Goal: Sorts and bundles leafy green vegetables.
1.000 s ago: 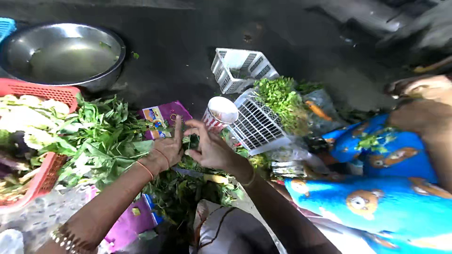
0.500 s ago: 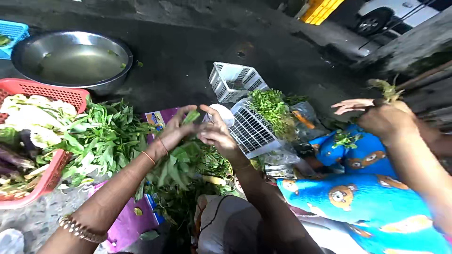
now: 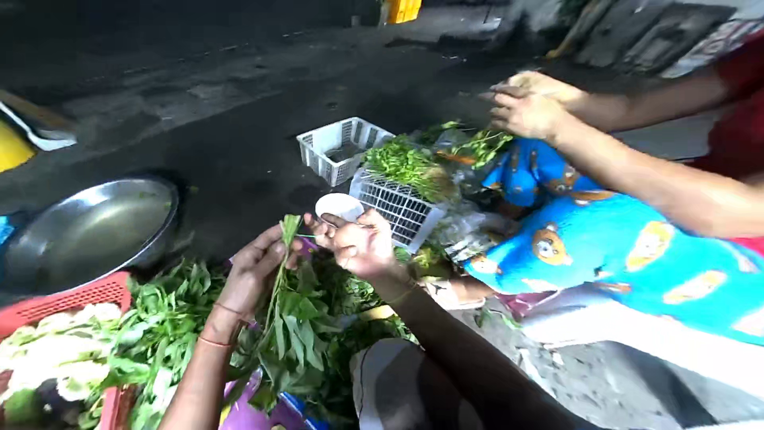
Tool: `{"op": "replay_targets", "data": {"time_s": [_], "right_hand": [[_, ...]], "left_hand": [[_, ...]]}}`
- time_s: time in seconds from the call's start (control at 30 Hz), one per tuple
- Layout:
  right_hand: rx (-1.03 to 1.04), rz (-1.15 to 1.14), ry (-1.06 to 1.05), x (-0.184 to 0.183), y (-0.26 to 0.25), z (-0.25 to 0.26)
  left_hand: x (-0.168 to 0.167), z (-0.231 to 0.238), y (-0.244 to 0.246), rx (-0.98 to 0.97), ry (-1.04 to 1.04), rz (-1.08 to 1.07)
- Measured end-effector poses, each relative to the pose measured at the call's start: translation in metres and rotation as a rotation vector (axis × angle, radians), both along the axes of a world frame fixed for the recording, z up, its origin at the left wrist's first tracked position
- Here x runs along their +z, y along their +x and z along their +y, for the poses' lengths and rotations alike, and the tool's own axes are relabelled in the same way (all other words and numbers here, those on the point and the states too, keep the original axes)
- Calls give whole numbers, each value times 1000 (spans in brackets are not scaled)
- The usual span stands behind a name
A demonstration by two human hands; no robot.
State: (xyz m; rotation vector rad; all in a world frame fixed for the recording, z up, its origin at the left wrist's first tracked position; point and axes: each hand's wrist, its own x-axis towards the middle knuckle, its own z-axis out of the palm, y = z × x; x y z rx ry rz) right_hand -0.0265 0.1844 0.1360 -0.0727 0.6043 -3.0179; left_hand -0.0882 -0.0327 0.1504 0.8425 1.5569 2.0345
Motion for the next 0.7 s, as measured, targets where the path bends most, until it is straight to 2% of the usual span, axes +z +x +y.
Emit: {"op": "replay_targets", "data": {"time_s": [0.1, 0.17, 0.3, 0.4, 0.47, 0.53, 0.63, 0.7], "right_hand": [[-22, 14, 260, 1, 6, -4], [7, 123, 417, 0, 6, 0], [39, 254, 518, -7, 5, 10], [9, 209, 519, -13, 5, 11], [-37, 125, 592, -11, 7, 6], [-109, 115, 762, -7, 8, -2], [-265, 123, 1103, 4, 10, -19], [-324, 117, 1252, 9, 11, -27]], "left_hand": [[1, -6, -1, 5, -135, 73], [0, -7, -1, -13, -215, 68], [0, -6, -2, -72, -410, 145], [0, -2, -1, -124, -372, 115], [0, 1, 0, -152, -318, 38], [-4, 6, 1, -125, -322, 25], [-10, 14, 9, -33, -405, 139], [-13, 16, 12, 18, -471, 199]]}}
